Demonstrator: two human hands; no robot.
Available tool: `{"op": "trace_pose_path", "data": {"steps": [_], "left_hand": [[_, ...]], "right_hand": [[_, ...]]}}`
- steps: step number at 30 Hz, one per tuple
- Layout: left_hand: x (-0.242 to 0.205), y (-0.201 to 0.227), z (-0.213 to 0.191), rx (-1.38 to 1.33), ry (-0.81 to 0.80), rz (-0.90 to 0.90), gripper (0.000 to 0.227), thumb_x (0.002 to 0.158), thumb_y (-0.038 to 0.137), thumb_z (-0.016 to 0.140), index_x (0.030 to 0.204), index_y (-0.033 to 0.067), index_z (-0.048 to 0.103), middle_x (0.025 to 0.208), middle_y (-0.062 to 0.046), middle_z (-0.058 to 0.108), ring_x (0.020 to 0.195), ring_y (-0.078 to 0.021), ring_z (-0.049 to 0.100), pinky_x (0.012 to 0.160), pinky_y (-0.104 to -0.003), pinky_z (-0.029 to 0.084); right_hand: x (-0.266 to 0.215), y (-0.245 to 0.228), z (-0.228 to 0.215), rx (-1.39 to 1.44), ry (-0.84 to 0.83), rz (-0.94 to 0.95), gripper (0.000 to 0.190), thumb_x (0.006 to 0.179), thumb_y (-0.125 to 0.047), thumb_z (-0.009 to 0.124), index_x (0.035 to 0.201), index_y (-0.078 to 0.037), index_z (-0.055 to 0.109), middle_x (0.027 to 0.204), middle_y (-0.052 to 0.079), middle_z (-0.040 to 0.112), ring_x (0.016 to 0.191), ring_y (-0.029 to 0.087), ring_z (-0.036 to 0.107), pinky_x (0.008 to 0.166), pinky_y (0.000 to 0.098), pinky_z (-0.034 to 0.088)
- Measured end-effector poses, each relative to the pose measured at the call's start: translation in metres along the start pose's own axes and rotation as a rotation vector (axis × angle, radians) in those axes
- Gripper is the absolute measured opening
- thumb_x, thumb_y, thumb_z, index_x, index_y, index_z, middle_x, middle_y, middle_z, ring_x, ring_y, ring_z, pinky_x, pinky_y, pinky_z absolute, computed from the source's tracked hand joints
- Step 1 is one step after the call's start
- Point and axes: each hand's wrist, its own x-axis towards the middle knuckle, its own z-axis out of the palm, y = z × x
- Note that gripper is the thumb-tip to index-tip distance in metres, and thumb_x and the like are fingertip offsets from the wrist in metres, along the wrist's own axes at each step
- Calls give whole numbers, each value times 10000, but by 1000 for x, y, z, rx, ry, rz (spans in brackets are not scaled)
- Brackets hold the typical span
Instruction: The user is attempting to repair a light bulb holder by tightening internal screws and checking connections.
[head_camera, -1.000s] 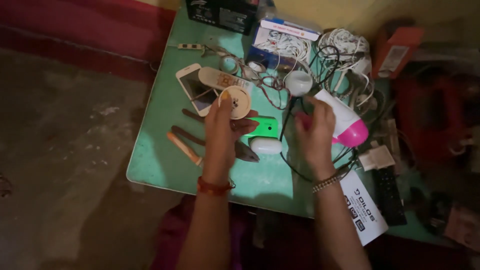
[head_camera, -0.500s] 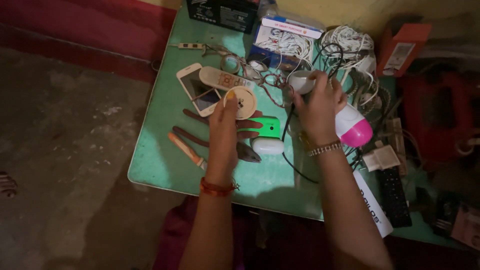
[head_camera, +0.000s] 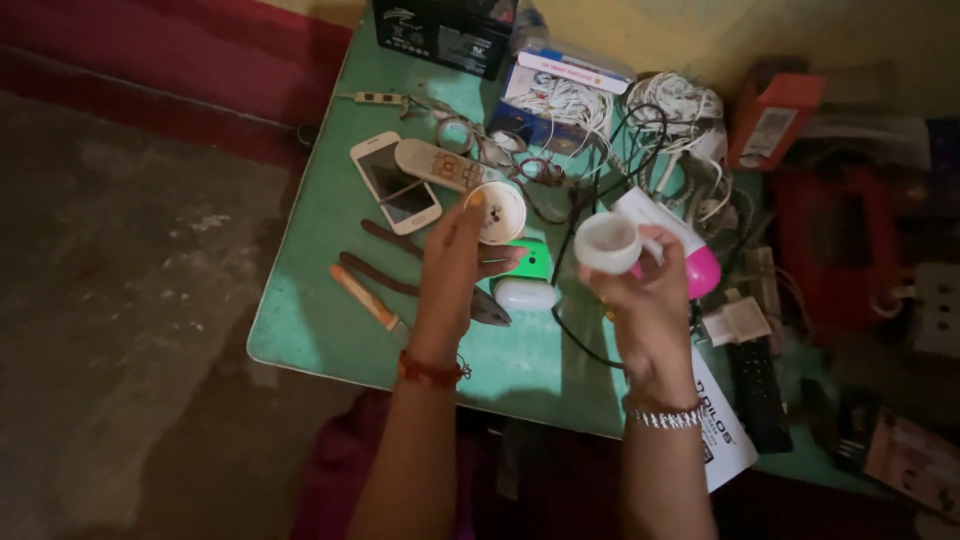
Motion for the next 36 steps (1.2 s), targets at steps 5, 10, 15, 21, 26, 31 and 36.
{"op": "trace_pose_path", "data": {"steps": [5, 10, 15, 21, 26, 31, 36], "left_hand": [[-3, 3, 4, -28, -46, 7, 424, 1026, 317, 529, 1308, 12, 615, 1041, -127, 738, 769, -231, 762, 673, -324, 631], [-6, -1, 3, -32, -79, -14, 457, 1029, 362, 513, 1350, 46, 589, 1071, -113, 723, 791, -226, 753, 693, -308, 619], [-4, -1, 1, -4, -51, -11, 482, 1052, 396, 497, 1319, 11, 615, 1042, -104, 711, 822, -208, 736, 751, -330, 638], [8, -12, -13, 6, 69, -12, 430, 1052, 379, 469, 1250, 36, 635, 1049, -76, 673, 892, -177, 686, 760, -368, 648], [4, -14, -13, -36, 33, 64, 371, 1050, 319, 512, 1286, 61, 636, 1116, -46, 644, 990, -146, 656, 814, -349, 631], [7, 1, -10, -49, 73, 33, 382, 1046, 337, 494, 1271, 70, 648, 1116, -36, 647, 959, -136, 646, 780, -333, 616], [5, 12, -16, -59, 85, 2, 368, 1022, 330, 479, 1237, 83, 646, 1145, -63, 640, 1002, -174, 647, 806, -362, 611]], "right_hand": [[-31, 23, -5, -228, 6, 27, 670, 725, 25, 807, 1285, -99, 461, 1250, 114, 607, 1101, 235, 671, 894, 355, 584], [-29, 61, -13, -784, 54, -212, 667, 678, -45, 882, 1274, -133, 596, 1166, 173, 597, 1021, 336, 647, 854, 422, 555], [-26, 73, -6, -1091, 74, -454, 738, 629, -44, 880, 1318, -179, 654, 1169, 209, 610, 1049, 421, 596, 895, 515, 513], [-19, 46, -19, -510, -41, -371, 900, 760, 0, 771, 1552, -64, 348, 1374, 188, 541, 1243, 354, 563, 1000, 459, 509], [43, 49, 1, -482, -20, -315, 560, 855, 2, 745, 1378, -78, 560, 1347, 148, 543, 1199, 345, 614, 992, 462, 536], [70, 53, 46, -1108, -116, -758, 321, 792, -58, 776, 1110, -84, 746, 1133, 133, 617, 1052, 368, 588, 888, 504, 483], [87, 72, 41, -1257, -178, -811, 189, 803, -208, 773, 967, -115, 774, 1004, 144, 656, 929, 372, 589, 781, 492, 458]]}}
